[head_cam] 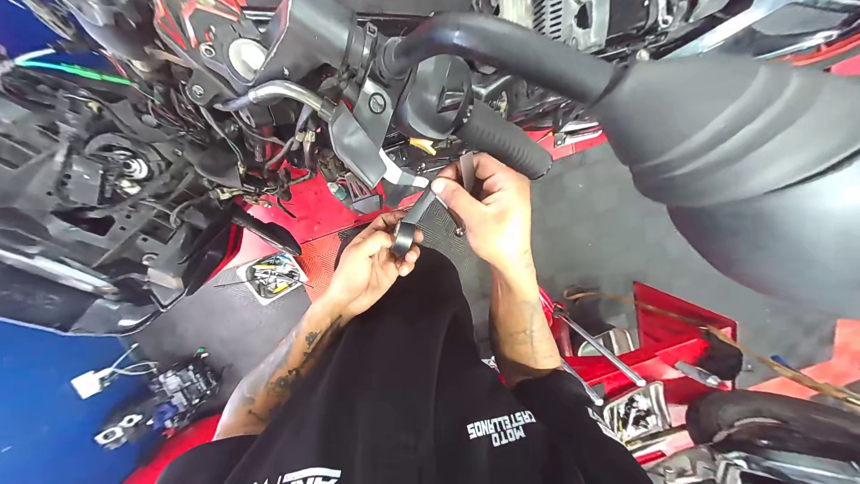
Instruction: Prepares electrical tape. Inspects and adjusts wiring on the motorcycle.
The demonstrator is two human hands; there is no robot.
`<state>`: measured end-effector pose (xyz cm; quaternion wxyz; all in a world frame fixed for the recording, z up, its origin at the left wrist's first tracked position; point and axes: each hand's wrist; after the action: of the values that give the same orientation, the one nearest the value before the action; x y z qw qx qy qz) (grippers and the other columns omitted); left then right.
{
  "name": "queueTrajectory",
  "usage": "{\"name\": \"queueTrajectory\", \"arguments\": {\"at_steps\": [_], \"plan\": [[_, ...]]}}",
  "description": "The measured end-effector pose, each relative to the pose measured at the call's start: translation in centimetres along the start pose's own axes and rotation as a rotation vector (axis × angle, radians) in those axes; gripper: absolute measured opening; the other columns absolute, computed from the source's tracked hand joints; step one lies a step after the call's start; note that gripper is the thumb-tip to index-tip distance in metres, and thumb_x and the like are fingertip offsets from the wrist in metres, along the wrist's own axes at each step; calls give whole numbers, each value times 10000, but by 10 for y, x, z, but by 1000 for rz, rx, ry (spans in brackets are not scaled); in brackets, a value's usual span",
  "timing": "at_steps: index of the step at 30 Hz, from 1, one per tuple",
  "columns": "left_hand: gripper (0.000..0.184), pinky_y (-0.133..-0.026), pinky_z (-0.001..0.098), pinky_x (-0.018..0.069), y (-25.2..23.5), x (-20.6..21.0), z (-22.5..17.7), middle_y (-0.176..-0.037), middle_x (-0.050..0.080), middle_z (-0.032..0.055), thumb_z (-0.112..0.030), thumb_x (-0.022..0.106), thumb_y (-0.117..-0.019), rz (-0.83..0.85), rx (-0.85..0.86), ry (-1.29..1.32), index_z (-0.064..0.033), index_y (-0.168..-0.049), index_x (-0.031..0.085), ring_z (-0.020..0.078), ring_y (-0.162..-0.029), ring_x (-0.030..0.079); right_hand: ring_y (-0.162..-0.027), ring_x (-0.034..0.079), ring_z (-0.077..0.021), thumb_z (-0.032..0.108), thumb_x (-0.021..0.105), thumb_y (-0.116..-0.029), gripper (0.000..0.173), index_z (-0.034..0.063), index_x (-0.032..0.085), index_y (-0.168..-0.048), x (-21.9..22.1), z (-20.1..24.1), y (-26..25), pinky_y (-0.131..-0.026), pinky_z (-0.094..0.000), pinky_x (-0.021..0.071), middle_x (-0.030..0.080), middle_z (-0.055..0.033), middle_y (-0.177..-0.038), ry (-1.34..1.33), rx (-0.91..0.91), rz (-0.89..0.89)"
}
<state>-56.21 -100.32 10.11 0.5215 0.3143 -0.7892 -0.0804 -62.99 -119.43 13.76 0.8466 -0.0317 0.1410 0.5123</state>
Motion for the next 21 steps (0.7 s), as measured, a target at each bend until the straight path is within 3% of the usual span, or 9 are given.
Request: {"name": "queueTrajectory", "arguments": {"at_steps": [6,11,13,15,18,21], "plan": [[365,-665,230,552,-5,-2,2,-1067,674,103,-57,236,-1035,-8,9,15,-75,-1250,531,123,-764,658,-549,552,-45,186,684,-981,69,128,683,-1019,6,6,1,-465,-210,464,636,19,-754,62,52,-64],[343,-669,233,558,-9,-5,3,-1062,672,108,-56,256,-1038,-17,15,32,-70,-1227,541,131,-771,664,-685,646,-60,128,735,-949,185,83,701,-1125,12,2,3,-577,-221,554,717,-12,-919,-7,19,-141],[341,-668,233,557,-9,-5,2,-1060,674,106,-54,259,-1036,-23,11,28,-74,-1216,547,130,-770,665,-570,568,-69,128,739,-945,170,82,717,-1108,12,-4,3,-479,-214,485,685,-18,-834,-83,52,-144],[336,-662,230,551,-9,-5,1,-1060,670,103,-57,257,-1036,-35,4,19,-82,-1205,545,127,-760,657,-471,475,-67,152,704,-974,66,89,709,-993,12,-18,1,-405,-209,395,610,-11,-699,-135,111,-106],[311,-651,228,548,-9,-6,-1,-1059,664,108,-66,260,-1039,-54,0,23,-93,-1172,540,127,-755,656,-506,509,-17,107,690,-960,60,88,723,-913,12,-32,-11,-457,-184,425,626,41,-668,-295,173,-24],[295,-656,230,549,-8,-6,-4,-1058,669,110,-66,275,-1036,-46,11,21,-91,-1165,539,131,-760,659,-460,463,-39,130,702,-960,32,104,702,-979,7,-28,-4,-403,-181,402,597,15,-675,-301,148,-32]]}}
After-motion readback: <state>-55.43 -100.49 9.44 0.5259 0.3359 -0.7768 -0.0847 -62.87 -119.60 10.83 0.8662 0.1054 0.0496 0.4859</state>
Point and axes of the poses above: each hand's wrist, its own y-axis away from the middle knuckle, its own x-axis out of the palm, z = x × y
